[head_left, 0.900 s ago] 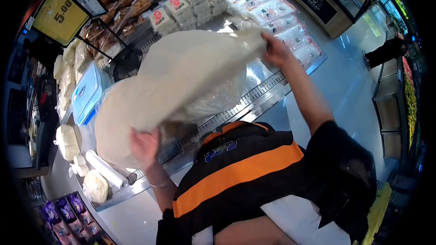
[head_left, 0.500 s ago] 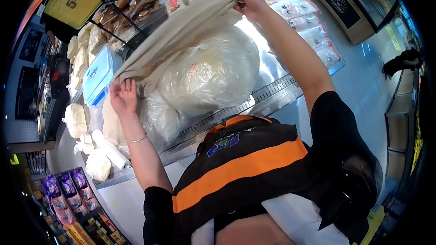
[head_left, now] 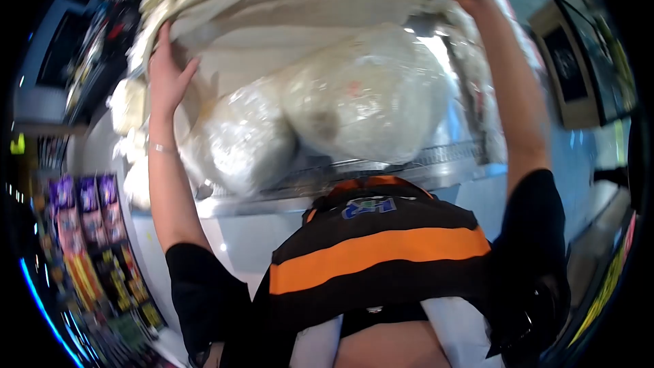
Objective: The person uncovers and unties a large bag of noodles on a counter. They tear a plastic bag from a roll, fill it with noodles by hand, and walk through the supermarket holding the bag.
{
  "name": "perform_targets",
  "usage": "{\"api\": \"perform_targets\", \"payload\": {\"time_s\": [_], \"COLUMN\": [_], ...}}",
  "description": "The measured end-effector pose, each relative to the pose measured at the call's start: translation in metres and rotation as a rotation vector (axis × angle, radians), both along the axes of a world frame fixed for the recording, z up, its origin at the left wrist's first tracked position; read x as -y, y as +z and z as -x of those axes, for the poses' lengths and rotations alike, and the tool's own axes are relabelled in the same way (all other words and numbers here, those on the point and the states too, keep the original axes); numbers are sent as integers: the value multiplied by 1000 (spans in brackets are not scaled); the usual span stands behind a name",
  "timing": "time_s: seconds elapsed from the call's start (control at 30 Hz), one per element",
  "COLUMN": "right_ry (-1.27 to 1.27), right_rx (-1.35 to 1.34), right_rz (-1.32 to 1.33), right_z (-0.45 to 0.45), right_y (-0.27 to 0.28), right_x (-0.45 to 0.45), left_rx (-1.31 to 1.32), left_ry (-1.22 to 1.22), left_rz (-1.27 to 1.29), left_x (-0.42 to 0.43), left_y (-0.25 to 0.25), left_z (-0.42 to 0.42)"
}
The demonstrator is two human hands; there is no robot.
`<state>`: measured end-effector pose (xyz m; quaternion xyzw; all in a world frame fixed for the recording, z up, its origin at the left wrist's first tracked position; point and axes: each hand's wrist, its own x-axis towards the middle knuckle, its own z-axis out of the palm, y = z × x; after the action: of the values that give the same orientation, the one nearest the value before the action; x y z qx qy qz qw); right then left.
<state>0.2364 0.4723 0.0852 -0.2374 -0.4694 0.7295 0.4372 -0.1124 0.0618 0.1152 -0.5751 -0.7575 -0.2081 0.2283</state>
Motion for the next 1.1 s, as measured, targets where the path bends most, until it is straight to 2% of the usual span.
{"api": "perform_targets", "payload": {"time_s": [0.03, 0.07, 0.1, 0.13, 0.17, 0.27, 0.33, 0.4, 0.47, 0.53, 0.6, 0.73, 0.93, 1.0, 1.07, 1.1], "right_ry": [11, -15, -10, 135, 185, 73, 63, 44, -137, -160, -142, -121, -221, -209, -64, 194], "right_rx": [-40, -57, -63, -78, -83, -120, -109, -94, 26, 20, -25, -49, 10, 144, 161, -46], "right_rz": [31, -55, -117, 24, 27, -59, -78, -98, -135, -173, -183, -231, -253, -234, -382, -181], "right_z": [9, 11, 19, 7, 8, 18, 26, 35, 50, 57, 58, 44, 18, 9, 0, -3], "right_y": [25, 10, 41, -4, 2, 18, 26, 41, 73, 89, 105, 123, 121, 111, 96, 80], "right_x": [28, 4, 43, -66, -64, -63, -60, -43, 0, -20, -37, -70, -71, -91, -106, -166], "left_rx": [-77, -151, -179, -204, -185, -409, -516, -535, -528, -547, -651, -635, -601, -584, -538, -496], "left_ry": [15, 21, 100, 173, 237, 262, 235, 377, 593, 655, 625, 635, 568, 451, 443, 428], "left_rz": [42, 91, 171, 247, 356, 385, 291, 276, 354, 322, 245, 231, 217, 191, 187, 214], "left_x": [9, 20, 31, 42, 53, 83, 94, 101, 99, 91, 86, 78, 63, 49, 35, 28], "left_y": [3, 6, 8, 10, 7, -20, -22, -17, 0, 27, 52, 77, 67, 59, 47, 45], "left_z": [11, 21, 26, 31, 37, 61, 71, 81, 93, 94, 95, 86, 71, 66, 70, 66]}}
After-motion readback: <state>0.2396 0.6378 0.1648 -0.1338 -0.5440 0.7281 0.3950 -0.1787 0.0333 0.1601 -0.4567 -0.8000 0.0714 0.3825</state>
